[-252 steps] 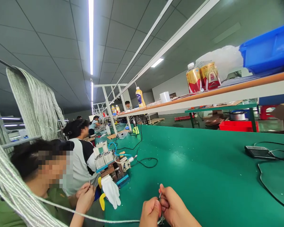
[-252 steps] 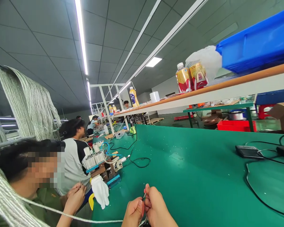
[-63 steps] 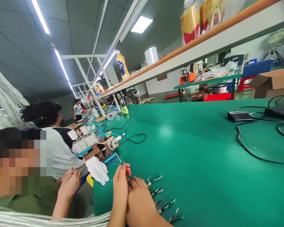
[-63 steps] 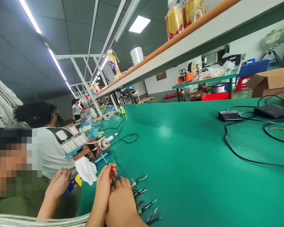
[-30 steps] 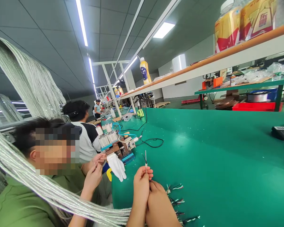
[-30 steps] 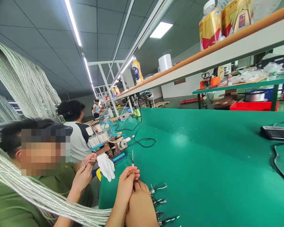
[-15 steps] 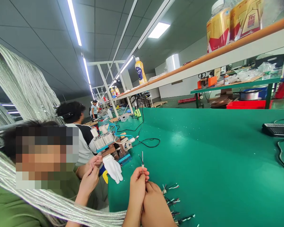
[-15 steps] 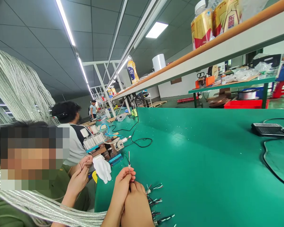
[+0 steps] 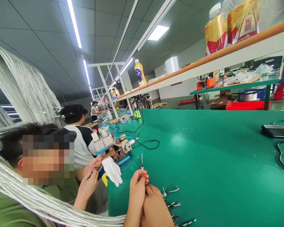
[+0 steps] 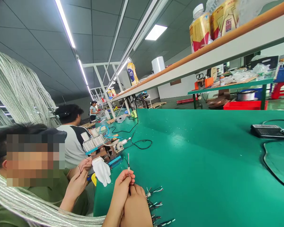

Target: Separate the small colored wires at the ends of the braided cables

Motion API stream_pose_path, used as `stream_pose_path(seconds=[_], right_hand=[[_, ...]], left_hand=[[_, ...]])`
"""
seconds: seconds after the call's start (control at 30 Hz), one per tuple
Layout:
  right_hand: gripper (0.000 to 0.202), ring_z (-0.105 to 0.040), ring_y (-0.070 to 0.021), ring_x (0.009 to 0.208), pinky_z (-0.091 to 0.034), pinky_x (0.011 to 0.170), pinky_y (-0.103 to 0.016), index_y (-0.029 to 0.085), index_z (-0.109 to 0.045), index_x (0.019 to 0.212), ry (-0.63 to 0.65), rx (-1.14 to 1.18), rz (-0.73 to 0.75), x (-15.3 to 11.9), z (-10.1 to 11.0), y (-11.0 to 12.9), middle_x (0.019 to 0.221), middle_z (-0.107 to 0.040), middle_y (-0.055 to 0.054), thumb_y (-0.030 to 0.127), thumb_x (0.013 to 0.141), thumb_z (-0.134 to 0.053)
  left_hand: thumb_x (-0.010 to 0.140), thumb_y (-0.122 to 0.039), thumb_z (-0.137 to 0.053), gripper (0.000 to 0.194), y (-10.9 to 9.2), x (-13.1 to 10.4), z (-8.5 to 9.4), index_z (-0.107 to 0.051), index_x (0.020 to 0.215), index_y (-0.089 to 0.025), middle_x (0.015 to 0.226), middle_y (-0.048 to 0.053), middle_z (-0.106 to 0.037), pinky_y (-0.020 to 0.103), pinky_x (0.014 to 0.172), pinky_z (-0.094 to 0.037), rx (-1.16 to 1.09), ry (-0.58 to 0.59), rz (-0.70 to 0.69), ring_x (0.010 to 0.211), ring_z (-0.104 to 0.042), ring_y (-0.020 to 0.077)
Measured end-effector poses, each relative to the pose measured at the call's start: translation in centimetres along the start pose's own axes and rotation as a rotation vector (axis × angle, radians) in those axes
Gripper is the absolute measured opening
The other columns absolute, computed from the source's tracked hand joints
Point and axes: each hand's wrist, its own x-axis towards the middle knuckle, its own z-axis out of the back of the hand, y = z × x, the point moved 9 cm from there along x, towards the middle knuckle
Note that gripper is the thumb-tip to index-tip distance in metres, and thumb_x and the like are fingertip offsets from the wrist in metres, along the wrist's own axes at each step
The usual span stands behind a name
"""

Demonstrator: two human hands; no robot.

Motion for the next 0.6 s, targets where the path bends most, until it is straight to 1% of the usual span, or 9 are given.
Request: stream_pose_path(seconds=[0.1, 0.2, 0.3, 0.37, 0.43, 0.5, 0.6], right_hand=[[0.058, -0.046, -0.0347, 0.127, -0.03, 0.113, -0.048, 0.021, -0.046, 0.146, 0.01, -0.017, 0.005, 0.1, -0.5, -0.3, 0.141, -0.052, -0.013, 0.029, 0.089, -0.051], [0.058, -0.046, -0.0338, 0.128, -0.03, 0.113, -0.046, 0.02, -0.044, 0.147, 0.004, -0.027, 0.006, 0.1, -0.2, -0.1, 0.142, -0.052, -0.013, 0.027, 0.09, -0.049], [0.056, -0.046, -0.0319, 0.128, -0.03, 0.114, -0.044, 0.02, -0.047, 0.145, 0.004, -0.035, 0.043, -0.2, 0.4, 0.6, 0.141, -0.053, -0.013, 0.024, 0.089, -0.049], [0.054, -0.046, -0.0308, 0.128, -0.028, 0.114, -0.043, 0.019, -0.053, 0.141, 0.012, -0.049, 0.068, -0.4, 0.7, 1.1, 0.138, -0.055, -0.013, 0.019, 0.087, -0.049], [0.054, -0.048, -0.0298, 0.126, -0.029, 0.114, -0.041, 0.017, -0.056, 0.138, 0.01, -0.067, 0.065, -0.5, 0.9, 1.2, 0.135, -0.057, -0.015, 0.014, 0.085, -0.048], [0.053, -0.05, -0.0292, 0.124, -0.03, 0.113, -0.041, 0.015, -0.058, 0.136, -0.003, -0.075, 0.07, -0.6, 1.0, 1.2, 0.134, -0.058, -0.015, 0.012, 0.084, -0.047], [0.053, -0.05, -0.0285, 0.123, -0.031, 0.112, -0.041, 0.017, -0.059, 0.135, -0.016, -0.073, 0.101, -0.7, 0.9, 1.2, 0.132, -0.059, -0.014, 0.012, 0.084, -0.047]], left_hand=[[0.094, -0.041, -0.057, 0.024, -0.9, 0.8, 0.0, -0.064, 0.098, -0.019, 0.091, 0.004, -0.066, 0.029, 0.067, -0.056, 0.009, 0.022, 0.002, 0.079, -0.062, 0.0145], [0.094, -0.041, -0.057, 0.024, -1.3, 1.3, 0.2, -0.064, 0.088, -0.019, 0.077, 0.001, -0.065, 0.026, 0.06, -0.054, 0.032, 0.051, 0.011, 0.069, -0.061, 0.0128], [0.094, -0.042, -0.057, 0.031, -1.1, 1.0, 0.6, -0.061, 0.075, -0.018, 0.057, -0.003, -0.056, 0.024, 0.054, -0.051, 0.066, 0.064, 0.005, 0.055, -0.055, 0.0104], [0.093, -0.041, -0.058, 0.035, -1.0, 0.3, 0.9, -0.059, 0.068, -0.018, 0.048, -0.004, -0.048, 0.024, 0.05, -0.049, 0.091, 0.058, -0.02, 0.048, -0.052, 0.0105], [0.092, -0.041, -0.06, 0.033, -1.2, -0.4, 1.2, -0.059, 0.068, -0.018, 0.046, -0.005, -0.047, 0.025, 0.05, -0.05, 0.118, 0.044, -0.06, 0.048, -0.053, 0.0112], [0.091, -0.043, -0.062, 0.03, -1.5, -1.2, 1.3, -0.062, 0.075, -0.017, 0.052, -0.004, -0.053, 0.026, 0.054, -0.053, 0.15, 0.024, -0.108, 0.052, -0.056, 0.0117], [0.092, -0.048, -0.059, 0.03, -1.5, -2.4, 1.1, -0.065, 0.088, -0.018, 0.067, 0.0, -0.063, 0.028, 0.06, -0.056, 0.209, -0.005, -0.177, 0.063, -0.061, 0.0132]])
